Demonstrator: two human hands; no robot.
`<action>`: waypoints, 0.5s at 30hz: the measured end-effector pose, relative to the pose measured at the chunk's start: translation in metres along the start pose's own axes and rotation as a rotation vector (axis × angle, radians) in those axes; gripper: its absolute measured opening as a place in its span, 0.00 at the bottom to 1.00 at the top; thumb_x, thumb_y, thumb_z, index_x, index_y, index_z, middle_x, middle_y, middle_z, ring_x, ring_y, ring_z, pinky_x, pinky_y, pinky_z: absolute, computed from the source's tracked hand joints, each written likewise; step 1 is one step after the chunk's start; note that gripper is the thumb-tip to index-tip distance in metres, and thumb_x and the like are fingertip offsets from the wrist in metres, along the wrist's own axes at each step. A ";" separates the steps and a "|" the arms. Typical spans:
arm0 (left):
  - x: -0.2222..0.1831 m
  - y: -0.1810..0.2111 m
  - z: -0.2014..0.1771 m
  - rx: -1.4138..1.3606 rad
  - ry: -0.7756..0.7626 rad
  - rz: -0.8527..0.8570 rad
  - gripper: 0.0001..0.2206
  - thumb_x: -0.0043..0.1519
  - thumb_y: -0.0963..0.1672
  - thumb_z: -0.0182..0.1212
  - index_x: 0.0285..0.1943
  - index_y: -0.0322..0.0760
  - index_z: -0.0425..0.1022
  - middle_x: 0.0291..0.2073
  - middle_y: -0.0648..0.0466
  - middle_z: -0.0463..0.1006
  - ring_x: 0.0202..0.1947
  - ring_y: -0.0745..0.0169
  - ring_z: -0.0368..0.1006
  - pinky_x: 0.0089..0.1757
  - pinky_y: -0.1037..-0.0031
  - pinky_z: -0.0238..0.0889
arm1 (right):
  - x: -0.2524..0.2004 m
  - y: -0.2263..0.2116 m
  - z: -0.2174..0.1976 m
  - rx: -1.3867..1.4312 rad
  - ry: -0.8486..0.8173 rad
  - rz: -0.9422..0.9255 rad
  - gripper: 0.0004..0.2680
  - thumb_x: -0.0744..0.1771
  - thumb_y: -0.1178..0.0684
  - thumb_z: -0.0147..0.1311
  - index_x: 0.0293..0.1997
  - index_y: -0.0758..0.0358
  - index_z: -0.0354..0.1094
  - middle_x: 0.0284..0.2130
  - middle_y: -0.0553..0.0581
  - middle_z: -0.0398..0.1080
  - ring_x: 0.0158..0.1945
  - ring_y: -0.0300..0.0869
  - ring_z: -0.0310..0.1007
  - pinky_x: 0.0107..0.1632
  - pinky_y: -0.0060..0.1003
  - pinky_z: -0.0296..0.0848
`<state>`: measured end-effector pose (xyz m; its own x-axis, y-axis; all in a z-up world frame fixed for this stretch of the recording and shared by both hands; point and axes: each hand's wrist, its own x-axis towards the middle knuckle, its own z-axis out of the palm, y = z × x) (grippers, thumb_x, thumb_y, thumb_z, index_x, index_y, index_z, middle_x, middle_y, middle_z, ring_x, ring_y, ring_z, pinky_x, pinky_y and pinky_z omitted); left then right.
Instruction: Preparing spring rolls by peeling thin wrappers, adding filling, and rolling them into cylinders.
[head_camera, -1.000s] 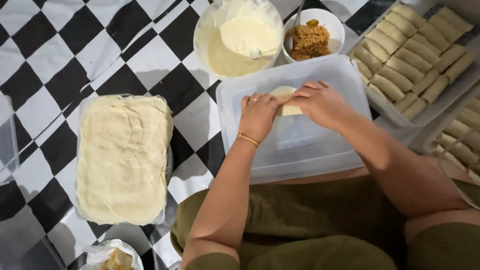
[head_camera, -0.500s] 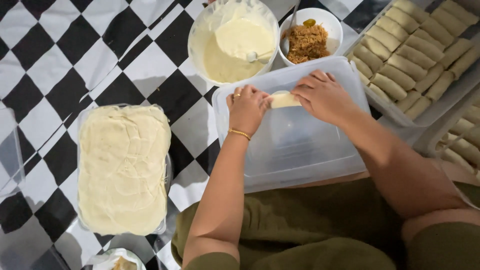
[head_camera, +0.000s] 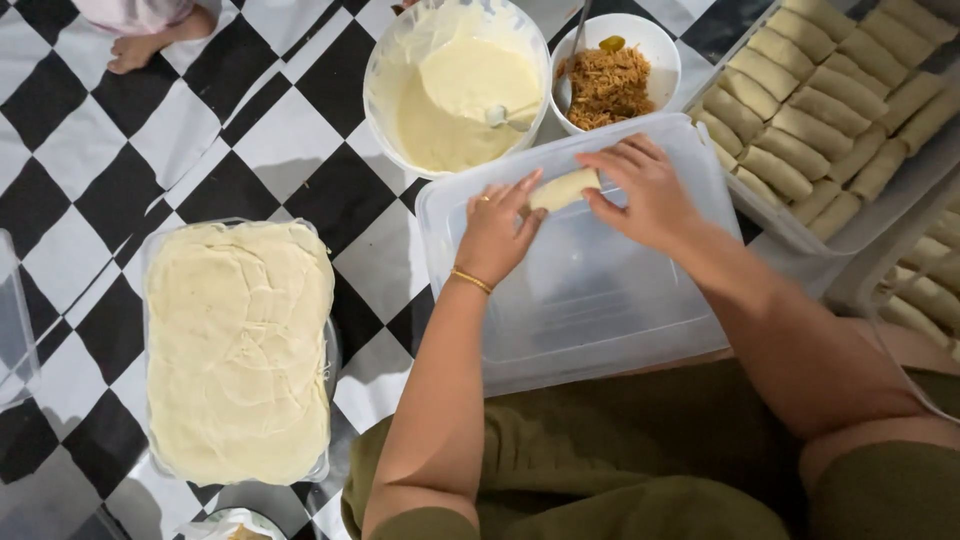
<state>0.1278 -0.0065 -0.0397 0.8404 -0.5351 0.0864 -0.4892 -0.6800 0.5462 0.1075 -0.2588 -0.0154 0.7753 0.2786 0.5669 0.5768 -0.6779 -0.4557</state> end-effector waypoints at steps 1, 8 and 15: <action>-0.004 0.006 0.002 0.002 0.002 0.001 0.24 0.70 0.53 0.51 0.77 0.56 0.60 0.48 0.55 0.78 0.58 0.52 0.70 0.59 0.54 0.56 | 0.003 -0.007 -0.005 0.000 0.002 -0.002 0.14 0.65 0.54 0.64 0.58 0.58 0.75 0.41 0.54 0.74 0.44 0.50 0.70 0.52 0.46 0.69; -0.014 0.056 0.032 -1.895 -0.195 -0.272 0.29 0.70 0.59 0.41 0.68 0.37 0.65 0.52 0.46 0.78 0.50 0.53 0.79 0.48 0.63 0.76 | 0.016 -0.060 -0.035 0.292 0.102 0.113 0.12 0.68 0.47 0.61 0.55 0.60 0.76 0.39 0.55 0.76 0.40 0.50 0.73 0.49 0.45 0.70; -0.017 0.077 0.012 -2.125 -0.111 -0.210 0.42 0.63 0.70 0.31 0.70 0.44 0.66 0.62 0.43 0.74 0.58 0.40 0.74 0.46 0.40 0.75 | -0.006 -0.081 -0.028 -0.272 0.035 -0.067 0.23 0.70 0.39 0.47 0.71 0.59 0.61 0.72 0.68 0.52 0.70 0.64 0.52 0.63 0.54 0.50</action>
<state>0.0730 -0.0557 -0.0095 0.7808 -0.6199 -0.0787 0.5910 0.6919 0.4147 0.0488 -0.2250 0.0368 0.7257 0.3088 0.6148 0.5325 -0.8179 -0.2178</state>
